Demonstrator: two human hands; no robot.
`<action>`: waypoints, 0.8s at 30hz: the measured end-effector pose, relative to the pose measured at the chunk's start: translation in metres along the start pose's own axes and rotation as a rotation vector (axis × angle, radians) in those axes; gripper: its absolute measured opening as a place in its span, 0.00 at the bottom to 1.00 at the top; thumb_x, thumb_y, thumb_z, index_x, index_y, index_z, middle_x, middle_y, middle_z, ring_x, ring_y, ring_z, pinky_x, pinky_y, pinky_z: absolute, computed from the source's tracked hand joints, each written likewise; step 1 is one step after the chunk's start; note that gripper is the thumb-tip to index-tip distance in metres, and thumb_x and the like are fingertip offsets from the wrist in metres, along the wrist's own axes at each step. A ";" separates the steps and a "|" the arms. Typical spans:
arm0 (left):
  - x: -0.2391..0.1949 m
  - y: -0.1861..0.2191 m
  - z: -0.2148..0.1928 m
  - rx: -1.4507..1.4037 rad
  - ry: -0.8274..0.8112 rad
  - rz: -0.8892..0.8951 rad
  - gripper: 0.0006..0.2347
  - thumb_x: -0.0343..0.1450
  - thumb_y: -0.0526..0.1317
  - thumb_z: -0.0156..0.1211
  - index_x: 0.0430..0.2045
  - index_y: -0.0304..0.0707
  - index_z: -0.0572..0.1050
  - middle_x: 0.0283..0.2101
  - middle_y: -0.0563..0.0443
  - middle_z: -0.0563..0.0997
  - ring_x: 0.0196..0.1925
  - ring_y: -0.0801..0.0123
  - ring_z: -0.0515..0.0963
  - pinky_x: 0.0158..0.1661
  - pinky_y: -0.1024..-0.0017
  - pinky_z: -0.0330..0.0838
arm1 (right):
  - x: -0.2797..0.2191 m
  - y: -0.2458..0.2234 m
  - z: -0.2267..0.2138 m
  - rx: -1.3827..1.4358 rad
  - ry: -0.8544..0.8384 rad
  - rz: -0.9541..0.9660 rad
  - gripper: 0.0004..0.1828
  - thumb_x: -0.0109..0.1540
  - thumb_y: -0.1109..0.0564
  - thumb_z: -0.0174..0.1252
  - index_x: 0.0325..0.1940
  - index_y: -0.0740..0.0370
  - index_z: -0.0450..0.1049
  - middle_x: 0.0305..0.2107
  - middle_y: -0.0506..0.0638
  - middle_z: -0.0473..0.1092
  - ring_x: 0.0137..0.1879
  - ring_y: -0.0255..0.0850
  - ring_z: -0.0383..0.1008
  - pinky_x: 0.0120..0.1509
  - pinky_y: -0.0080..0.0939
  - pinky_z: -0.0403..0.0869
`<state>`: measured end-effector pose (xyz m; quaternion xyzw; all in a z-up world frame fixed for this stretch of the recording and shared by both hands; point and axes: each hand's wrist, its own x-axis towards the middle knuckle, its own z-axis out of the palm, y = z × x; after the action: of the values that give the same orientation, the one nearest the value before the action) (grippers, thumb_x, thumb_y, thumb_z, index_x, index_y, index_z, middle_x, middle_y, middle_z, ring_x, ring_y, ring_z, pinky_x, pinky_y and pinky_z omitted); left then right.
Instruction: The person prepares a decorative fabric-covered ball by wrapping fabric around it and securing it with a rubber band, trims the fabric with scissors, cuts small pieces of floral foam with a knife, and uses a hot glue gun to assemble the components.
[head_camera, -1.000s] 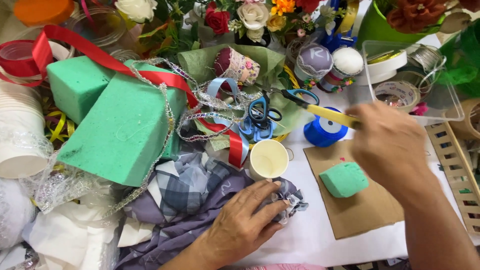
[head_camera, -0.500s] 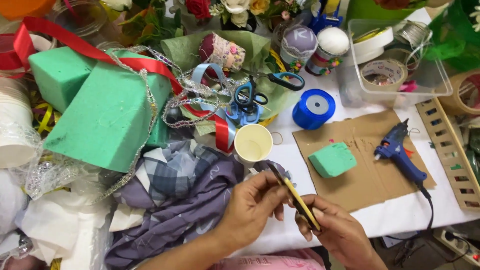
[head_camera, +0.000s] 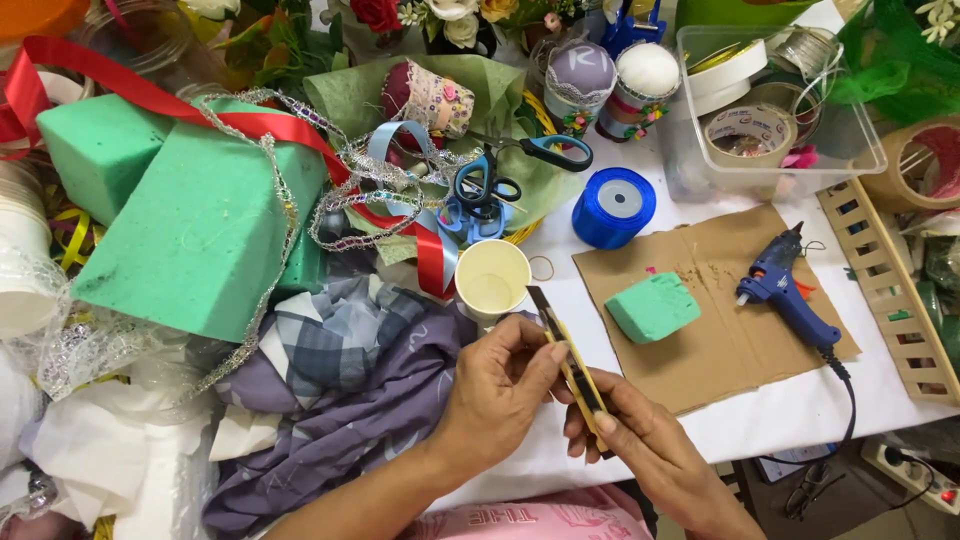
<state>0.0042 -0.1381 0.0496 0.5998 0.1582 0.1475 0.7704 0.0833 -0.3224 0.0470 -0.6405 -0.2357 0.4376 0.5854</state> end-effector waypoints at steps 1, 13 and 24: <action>0.000 -0.001 0.002 0.000 -0.001 -0.001 0.07 0.74 0.39 0.59 0.29 0.36 0.71 0.26 0.48 0.80 0.25 0.71 0.84 0.28 0.77 0.79 | 0.001 0.002 -0.001 0.000 0.001 0.000 0.26 0.67 0.49 0.49 0.65 0.67 0.69 0.35 0.55 0.76 0.38 0.40 0.78 0.40 0.38 0.74; -0.011 0.020 0.021 0.260 -0.213 -0.061 0.17 0.71 0.43 0.58 0.55 0.41 0.71 0.49 0.50 0.77 0.35 0.77 0.81 0.32 0.78 0.74 | -0.024 0.042 -0.053 -0.061 0.429 -0.119 0.17 0.69 0.50 0.48 0.52 0.67 0.72 0.22 0.50 0.67 0.24 0.36 0.62 0.25 0.35 0.63; -0.010 -0.048 0.059 0.423 -0.312 0.253 0.22 0.71 0.37 0.55 0.61 0.37 0.61 0.67 0.32 0.58 0.70 0.39 0.65 0.66 0.50 0.62 | -0.046 0.071 -0.077 -0.178 0.580 -0.018 0.14 0.72 0.51 0.44 0.49 0.64 0.69 0.20 0.50 0.59 0.22 0.37 0.56 0.22 0.35 0.59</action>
<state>0.0215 -0.2060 0.0171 0.7776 -0.0110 0.1124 0.6185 0.1093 -0.4156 -0.0132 -0.7854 -0.1018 0.2090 0.5737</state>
